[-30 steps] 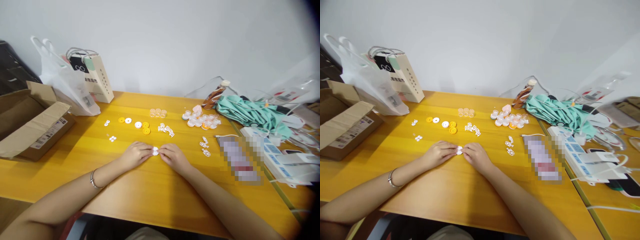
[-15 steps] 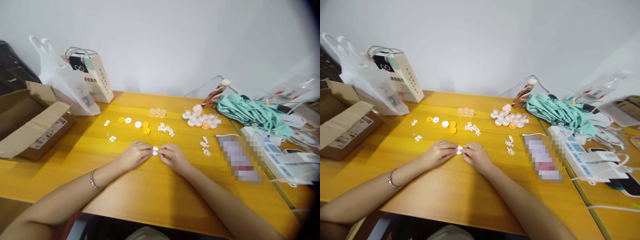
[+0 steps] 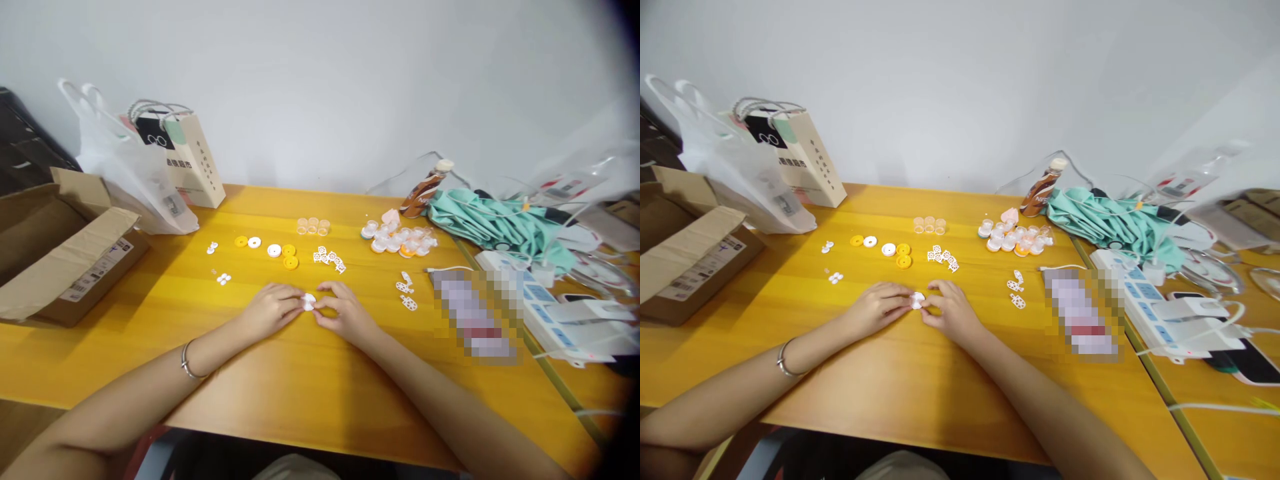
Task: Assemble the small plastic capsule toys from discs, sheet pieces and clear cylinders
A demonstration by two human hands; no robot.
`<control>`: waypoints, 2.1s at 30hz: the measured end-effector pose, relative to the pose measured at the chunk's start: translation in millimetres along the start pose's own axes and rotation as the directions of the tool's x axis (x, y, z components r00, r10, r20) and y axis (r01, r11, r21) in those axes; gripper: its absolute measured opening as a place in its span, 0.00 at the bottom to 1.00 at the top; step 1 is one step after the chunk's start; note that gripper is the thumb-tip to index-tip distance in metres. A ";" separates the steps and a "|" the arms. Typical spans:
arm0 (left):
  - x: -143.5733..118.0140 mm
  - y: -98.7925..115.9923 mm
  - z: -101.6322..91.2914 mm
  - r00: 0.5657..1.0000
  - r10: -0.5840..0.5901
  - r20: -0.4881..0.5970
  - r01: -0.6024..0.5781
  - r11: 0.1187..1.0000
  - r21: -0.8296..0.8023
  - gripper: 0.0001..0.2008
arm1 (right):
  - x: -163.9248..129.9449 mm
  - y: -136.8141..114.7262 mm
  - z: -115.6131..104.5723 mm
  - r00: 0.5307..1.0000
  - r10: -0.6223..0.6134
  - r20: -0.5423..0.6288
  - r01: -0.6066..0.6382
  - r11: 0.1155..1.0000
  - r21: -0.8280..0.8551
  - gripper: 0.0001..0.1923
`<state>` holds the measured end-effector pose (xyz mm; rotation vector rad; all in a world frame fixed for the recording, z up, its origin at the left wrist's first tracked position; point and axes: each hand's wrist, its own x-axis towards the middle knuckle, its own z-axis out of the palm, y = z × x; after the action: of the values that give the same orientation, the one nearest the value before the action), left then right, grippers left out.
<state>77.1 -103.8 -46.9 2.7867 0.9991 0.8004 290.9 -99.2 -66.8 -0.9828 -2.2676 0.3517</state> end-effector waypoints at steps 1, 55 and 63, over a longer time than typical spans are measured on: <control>-0.3 0.0 0.1 1.000 -0.006 0.009 0.006 1.000 0.000 0.09 | 0.1 -0.1 0.2 1.000 0.002 -0.004 -0.002 1.000 0.001 0.04; 13.5 -37.4 -1.2 0.947 -0.304 -0.102 0.315 0.943 0.111 0.07 | 3.8 -23.5 -0.7 0.894 0.445 0.046 -0.287 0.490 0.824 0.17; 6.6 -21.6 -8.4 0.939 -0.343 -0.035 0.328 0.920 -0.215 0.04 | 0.9 -26.5 -4.7 0.907 0.418 0.056 -0.272 0.479 0.834 0.18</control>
<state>64.8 -83.7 -41.9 2.3386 1.2791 0.8987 278.6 -116.8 -50.4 -0.8637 -1.3994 1.3455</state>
